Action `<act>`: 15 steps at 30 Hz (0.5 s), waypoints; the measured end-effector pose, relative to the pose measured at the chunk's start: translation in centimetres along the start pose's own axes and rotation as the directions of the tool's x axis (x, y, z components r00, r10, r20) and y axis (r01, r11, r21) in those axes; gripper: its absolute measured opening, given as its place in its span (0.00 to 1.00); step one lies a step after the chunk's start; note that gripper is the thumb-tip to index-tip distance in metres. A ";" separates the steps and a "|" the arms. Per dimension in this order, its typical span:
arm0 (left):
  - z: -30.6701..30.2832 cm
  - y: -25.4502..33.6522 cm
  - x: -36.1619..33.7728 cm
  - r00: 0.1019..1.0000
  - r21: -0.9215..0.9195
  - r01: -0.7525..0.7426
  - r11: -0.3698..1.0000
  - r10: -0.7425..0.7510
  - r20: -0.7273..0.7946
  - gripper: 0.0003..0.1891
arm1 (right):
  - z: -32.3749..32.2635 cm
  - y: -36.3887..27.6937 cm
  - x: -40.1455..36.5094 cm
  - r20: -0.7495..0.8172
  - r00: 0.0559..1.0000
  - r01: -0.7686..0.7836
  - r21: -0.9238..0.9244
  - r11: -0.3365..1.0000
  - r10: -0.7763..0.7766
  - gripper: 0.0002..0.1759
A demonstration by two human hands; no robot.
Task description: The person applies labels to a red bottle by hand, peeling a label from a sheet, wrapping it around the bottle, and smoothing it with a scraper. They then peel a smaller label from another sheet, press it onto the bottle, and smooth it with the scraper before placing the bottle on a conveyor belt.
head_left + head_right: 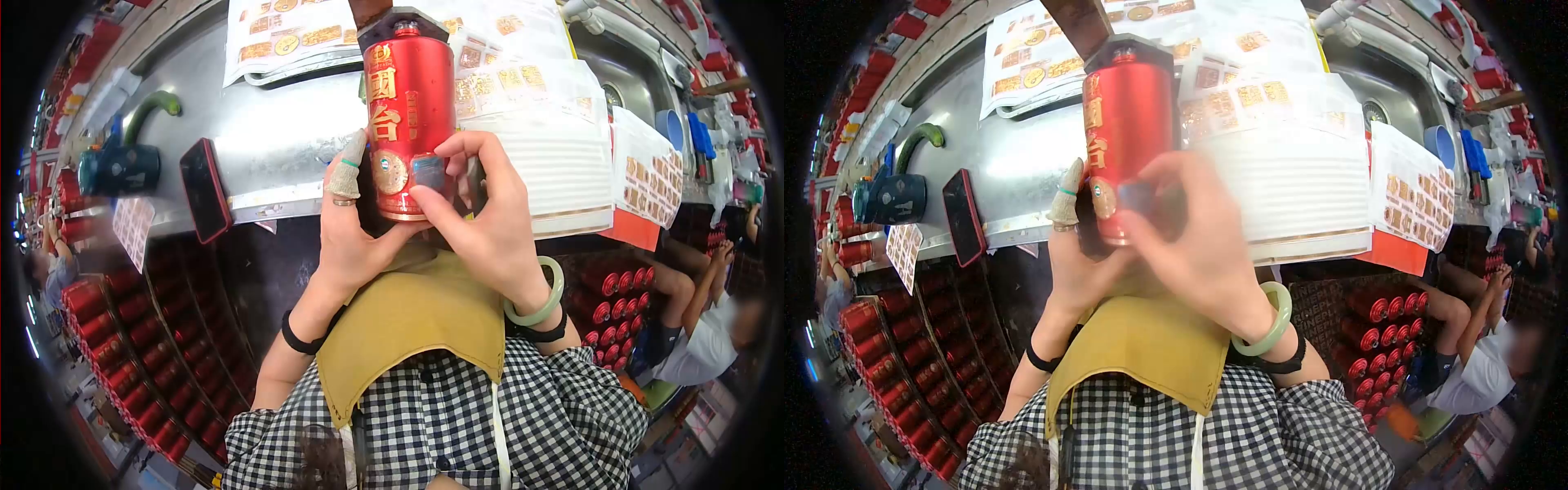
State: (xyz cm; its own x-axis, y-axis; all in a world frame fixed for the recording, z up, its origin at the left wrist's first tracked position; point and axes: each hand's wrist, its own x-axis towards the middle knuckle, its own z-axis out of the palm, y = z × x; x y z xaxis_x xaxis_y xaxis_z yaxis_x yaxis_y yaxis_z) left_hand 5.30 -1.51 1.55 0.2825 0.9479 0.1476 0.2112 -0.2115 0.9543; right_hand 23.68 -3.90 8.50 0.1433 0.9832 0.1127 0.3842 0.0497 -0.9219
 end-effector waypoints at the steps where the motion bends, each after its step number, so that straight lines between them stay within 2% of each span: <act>1: 0.1 0.2 0.1 0.999 0.054 -0.033 0.998 0.034 -0.001 0.58 | -0.2 -0.2 -0.1 0.018 0.994 -0.110 0.055 0.992 0.109 0.20; 4: 0.1 0.8 0.6 0.994 0.140 -0.110 0.984 0.112 -0.002 0.58 | -0.2 0.2 -0.3 -0.006 0.989 -0.144 0.097 0.985 0.146 0.18; 8: 0.6 0.4 0.9 0.993 0.056 -0.115 0.992 0.116 -0.021 0.59 | -0.2 -0.5 -0.2 -0.005 0.989 -0.146 0.075 0.986 0.147 0.17; 10: 0.9 -0.1 0.8 0.991 0.052 -0.121 0.991 0.124 -0.048 0.59 | 0.0 -0.6 -0.2 -0.021 0.999 -0.043 -0.025 0.999 0.043 0.16; 11: 0.9 0.2 0.8 0.991 0.052 -0.122 0.991 0.124 -0.047 0.59 | 0.0 -0.4 -0.2 -0.022 0.999 -0.044 -0.025 0.999 0.043 0.16; 13: 0.7 1.2 1.0 0.997 0.067 -0.069 0.995 0.071 -0.037 0.58 | 0.2 0.2 -0.3 -0.072 0.992 -0.100 0.073 0.992 0.106 0.15; 15: 0.3 1.3 1.1 0.996 0.106 -0.081 0.991 0.084 -0.022 0.57 | -0.1 0.4 -0.5 -0.072 0.991 -0.104 0.089 0.991 0.110 0.14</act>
State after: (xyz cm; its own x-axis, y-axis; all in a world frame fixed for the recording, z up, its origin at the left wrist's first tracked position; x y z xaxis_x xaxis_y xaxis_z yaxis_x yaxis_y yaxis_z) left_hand 6.14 -0.85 2.89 0.2787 0.9317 0.2328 0.2859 -0.3119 0.9061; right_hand 23.86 -4.34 8.13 0.2502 0.9675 0.0370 0.2842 -0.0369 -0.9581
